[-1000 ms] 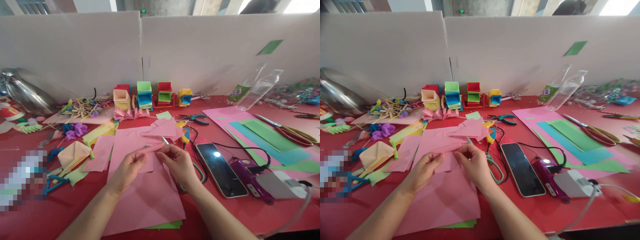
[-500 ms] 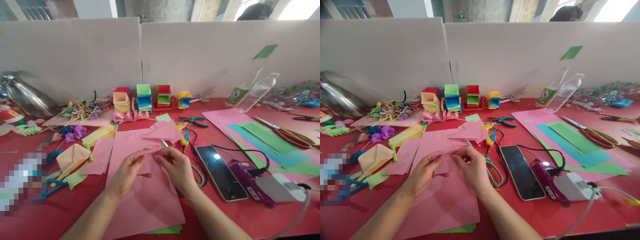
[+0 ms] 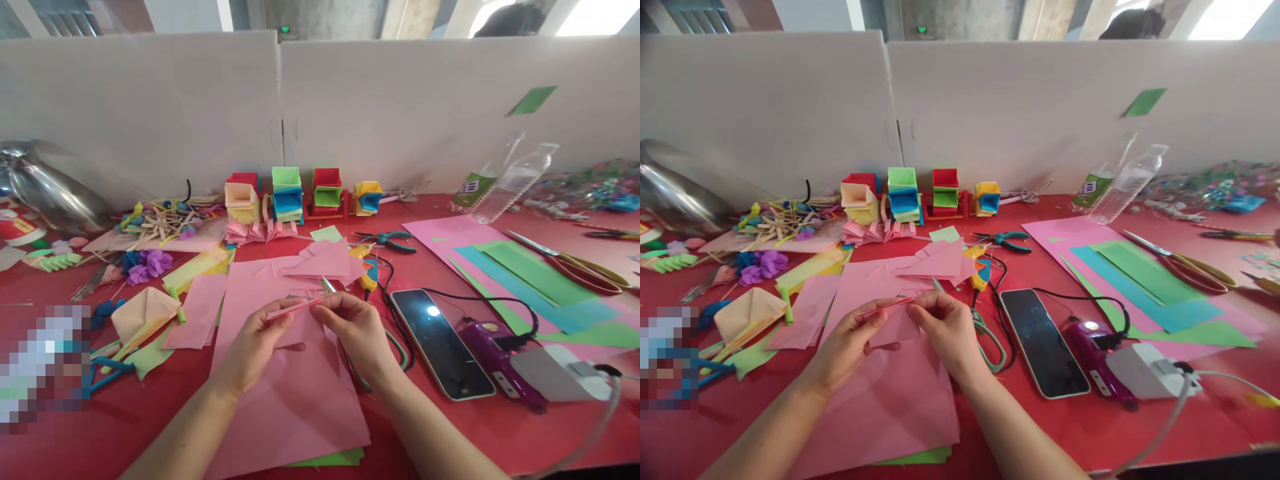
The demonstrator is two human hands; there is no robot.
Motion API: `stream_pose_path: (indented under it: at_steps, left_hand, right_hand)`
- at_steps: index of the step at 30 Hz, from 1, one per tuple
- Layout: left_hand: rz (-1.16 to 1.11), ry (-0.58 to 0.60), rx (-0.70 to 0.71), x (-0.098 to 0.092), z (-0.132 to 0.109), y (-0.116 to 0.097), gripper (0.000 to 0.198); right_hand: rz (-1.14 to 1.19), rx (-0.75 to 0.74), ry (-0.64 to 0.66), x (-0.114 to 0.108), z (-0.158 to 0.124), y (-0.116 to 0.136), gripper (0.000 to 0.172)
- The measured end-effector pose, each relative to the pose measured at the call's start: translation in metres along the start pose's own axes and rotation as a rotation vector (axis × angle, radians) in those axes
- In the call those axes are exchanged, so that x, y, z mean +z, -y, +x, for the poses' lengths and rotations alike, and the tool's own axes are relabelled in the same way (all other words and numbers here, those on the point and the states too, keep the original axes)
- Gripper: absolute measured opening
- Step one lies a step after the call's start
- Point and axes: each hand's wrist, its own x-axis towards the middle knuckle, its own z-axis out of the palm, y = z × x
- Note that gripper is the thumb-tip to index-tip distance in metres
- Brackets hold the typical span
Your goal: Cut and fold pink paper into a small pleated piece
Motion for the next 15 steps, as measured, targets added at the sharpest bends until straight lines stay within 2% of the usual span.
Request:
stream_pose_path:
  at_steps: [15]
  left_hand:
    - [-0.018,0.034,-0.01,0.0021,0.0015,0.0027,0.035]
  right_hand:
    - [-0.026,0.022,-0.041,0.0031,-0.0011,-0.0041,0.017]
